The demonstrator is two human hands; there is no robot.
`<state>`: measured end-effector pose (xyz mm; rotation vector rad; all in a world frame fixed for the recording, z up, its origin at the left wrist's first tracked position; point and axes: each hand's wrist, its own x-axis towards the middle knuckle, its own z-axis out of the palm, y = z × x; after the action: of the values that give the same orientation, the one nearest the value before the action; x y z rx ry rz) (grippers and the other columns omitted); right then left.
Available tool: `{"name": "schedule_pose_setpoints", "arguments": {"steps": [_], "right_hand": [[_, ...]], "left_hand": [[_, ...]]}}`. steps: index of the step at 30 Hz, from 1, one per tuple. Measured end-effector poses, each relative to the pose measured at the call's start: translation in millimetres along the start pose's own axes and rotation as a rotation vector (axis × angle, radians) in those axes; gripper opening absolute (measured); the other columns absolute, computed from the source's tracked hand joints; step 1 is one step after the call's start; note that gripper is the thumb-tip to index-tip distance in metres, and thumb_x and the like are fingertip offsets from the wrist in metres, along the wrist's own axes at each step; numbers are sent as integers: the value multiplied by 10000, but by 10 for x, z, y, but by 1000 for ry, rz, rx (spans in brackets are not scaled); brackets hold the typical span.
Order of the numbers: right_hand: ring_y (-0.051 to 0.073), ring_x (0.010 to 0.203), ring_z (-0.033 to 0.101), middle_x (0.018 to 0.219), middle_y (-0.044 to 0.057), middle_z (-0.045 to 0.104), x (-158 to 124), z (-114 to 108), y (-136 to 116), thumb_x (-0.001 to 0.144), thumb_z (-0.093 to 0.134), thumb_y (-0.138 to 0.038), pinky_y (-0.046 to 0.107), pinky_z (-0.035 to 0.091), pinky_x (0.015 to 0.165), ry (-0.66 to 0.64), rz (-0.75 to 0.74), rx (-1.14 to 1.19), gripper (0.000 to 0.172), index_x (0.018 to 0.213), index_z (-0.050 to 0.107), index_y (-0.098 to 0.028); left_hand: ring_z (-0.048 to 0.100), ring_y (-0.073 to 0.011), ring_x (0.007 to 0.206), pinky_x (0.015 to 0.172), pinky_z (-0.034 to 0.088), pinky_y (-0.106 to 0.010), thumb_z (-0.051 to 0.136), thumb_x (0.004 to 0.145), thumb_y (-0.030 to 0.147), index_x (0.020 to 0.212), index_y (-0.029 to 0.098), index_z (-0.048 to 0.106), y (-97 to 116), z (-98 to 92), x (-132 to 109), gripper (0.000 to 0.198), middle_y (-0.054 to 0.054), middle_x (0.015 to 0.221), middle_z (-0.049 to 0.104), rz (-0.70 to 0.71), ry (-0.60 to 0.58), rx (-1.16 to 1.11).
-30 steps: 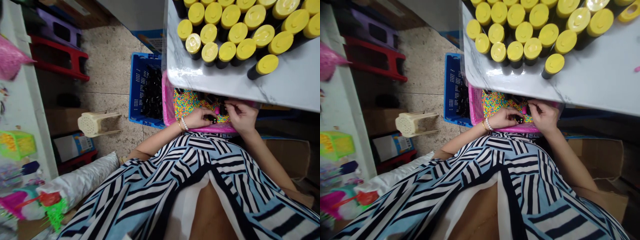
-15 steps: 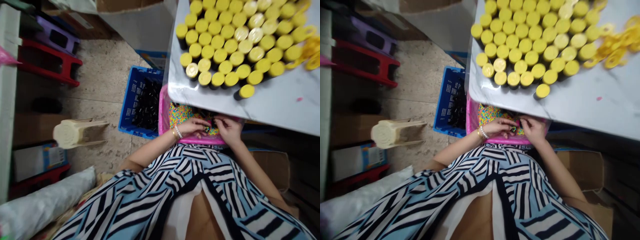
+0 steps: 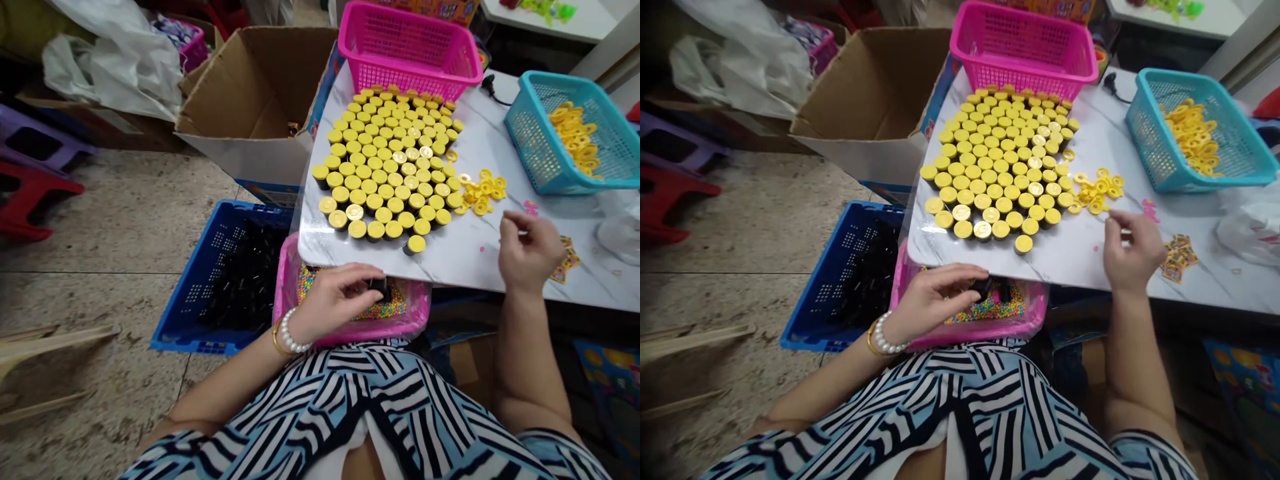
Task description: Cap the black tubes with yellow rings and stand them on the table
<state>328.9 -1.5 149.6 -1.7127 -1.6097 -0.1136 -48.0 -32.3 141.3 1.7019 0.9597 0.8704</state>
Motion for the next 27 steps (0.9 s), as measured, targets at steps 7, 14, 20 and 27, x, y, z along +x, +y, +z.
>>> {"name": "schedule_pose_setpoints", "arguments": {"steps": [7, 14, 20, 27], "right_hand": [[244, 952, 620, 1083, 212, 732, 586, 480, 656, 743, 820, -331, 388, 409, 906, -219, -37, -446, 426, 1126, 806, -146], [279, 1069, 626, 1032, 213, 731, 333, 413, 517, 856, 720, -422, 424, 353, 998, -316, -134, -519, 398, 1113, 796, -128], [281, 1137, 621, 1203, 186, 711, 15, 277, 394, 935, 622, -483, 414, 415, 1061, -326, -268, -476, 479, 1264, 733, -154], [292, 1186, 612, 1227, 167, 693, -225, 179, 76, 919, 664, -419, 444, 458, 1116, -378, -398, -402, 442, 1301, 687, -197]], "left_hand": [[710, -82, 720, 649, 605, -195, 769, 857, 325, 1046, 172, 800, -23, 153, 220, 245, -78, 1072, 774, -82, 150, -116], [673, -61, 582, 537, 562, -160, 727, 897, 331, 1048, 166, 789, -126, 341, 314, 233, -50, 891, 772, -153, 233, -125], [672, -41, 551, 442, 534, -138, 695, 925, 287, 1064, 156, 778, -92, 448, 313, 208, -79, 1094, 750, -144, 244, -324], [758, -109, 918, 867, 663, -249, 691, 979, 377, 1040, 202, 782, -289, 432, 213, 207, -68, 1138, 770, 253, 359, 169]]}}
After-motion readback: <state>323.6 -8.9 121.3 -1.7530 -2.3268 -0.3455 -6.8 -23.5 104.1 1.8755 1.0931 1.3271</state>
